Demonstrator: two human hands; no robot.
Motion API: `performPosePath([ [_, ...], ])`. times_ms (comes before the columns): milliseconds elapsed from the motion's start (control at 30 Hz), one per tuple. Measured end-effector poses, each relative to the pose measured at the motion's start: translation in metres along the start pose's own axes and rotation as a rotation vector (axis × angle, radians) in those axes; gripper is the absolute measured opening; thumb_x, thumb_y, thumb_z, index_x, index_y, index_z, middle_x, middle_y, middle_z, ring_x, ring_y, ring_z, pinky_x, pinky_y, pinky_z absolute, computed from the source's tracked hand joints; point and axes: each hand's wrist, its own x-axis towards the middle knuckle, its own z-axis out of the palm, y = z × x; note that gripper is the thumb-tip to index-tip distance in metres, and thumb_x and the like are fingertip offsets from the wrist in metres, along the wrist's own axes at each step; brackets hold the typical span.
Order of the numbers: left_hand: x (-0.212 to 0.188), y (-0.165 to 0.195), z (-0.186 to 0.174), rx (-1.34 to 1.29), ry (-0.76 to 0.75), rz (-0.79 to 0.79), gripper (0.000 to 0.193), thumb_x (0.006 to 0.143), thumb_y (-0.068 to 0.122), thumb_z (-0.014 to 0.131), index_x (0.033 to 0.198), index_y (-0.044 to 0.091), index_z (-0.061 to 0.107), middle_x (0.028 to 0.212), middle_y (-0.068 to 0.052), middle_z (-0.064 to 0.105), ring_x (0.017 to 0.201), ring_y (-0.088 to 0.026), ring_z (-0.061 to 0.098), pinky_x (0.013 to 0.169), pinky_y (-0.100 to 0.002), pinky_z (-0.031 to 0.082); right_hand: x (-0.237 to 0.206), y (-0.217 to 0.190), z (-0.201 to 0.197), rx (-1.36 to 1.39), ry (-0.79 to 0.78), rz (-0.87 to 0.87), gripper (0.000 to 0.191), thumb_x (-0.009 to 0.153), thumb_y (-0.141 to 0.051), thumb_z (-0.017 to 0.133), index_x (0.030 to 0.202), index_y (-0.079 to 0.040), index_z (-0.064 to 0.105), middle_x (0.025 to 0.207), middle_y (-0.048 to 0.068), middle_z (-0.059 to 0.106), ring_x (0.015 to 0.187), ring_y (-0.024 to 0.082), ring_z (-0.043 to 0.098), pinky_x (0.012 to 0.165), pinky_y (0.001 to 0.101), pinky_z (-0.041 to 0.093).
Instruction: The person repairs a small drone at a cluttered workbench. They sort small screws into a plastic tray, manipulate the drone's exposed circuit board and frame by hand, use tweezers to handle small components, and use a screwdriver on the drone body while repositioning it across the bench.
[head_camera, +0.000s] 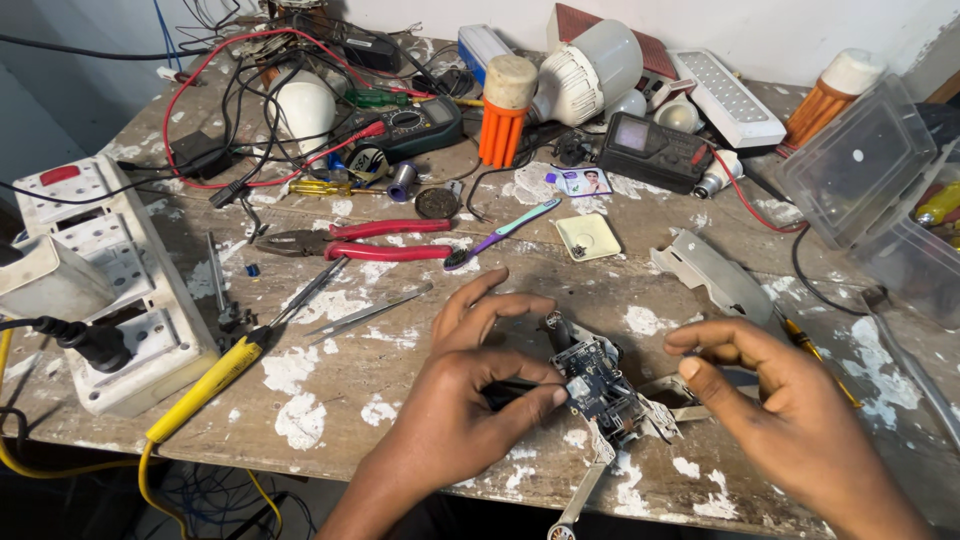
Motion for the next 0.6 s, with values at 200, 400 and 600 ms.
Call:
performPosePath([
  [200, 0.001, 0.008, 0.009, -0.002, -0.053, 0.001, 0.015, 0.077, 0.018, 0.086, 0.092, 0.015, 0.084, 0.142, -0.007, 0.062, 0.15, -0.041, 0.035, 0.122, -0.055, 0.026, -0.011, -0.001, 0.002, -0.107, 0.005, -0.005, 0.031, 0.089, -0.024, 0.073, 0.117, -0.011, 0.074, 0.102, 0.004, 0.072, 0.097, 0.011, 0.069, 0.084, 0.0289, 0.054],
  [400, 0.006, 0.009, 0.019, 0.029, -0.057, 0.019, 0.014, 0.078, 0.019, 0.086, 0.09, 0.013, 0.084, 0.141, -0.006, 0.062, 0.15, -0.041, 0.035, 0.121, -0.056, 0.025, -0.008, 0.01, 0.0, -0.1, 0.02, -0.051, 0.029, 0.088, -0.024, 0.074, 0.114, -0.01, 0.074, 0.102, 0.004, 0.072, 0.096, 0.012, 0.069, 0.085, 0.0299, 0.054],
  [600, 0.01, 0.009, 0.024, 0.035, -0.053, 0.034, 0.014, 0.079, 0.019, 0.085, 0.091, 0.013, 0.083, 0.14, -0.007, 0.062, 0.15, -0.042, 0.036, 0.123, -0.058, 0.023, -0.01, 0.026, 0.002, -0.042, -0.081, -0.266, 0.024, 0.093, -0.018, 0.071, 0.115, -0.008, 0.076, 0.119, 0.005, 0.066, 0.113, 0.014, 0.067, 0.085, 0.0299, 0.056],
])
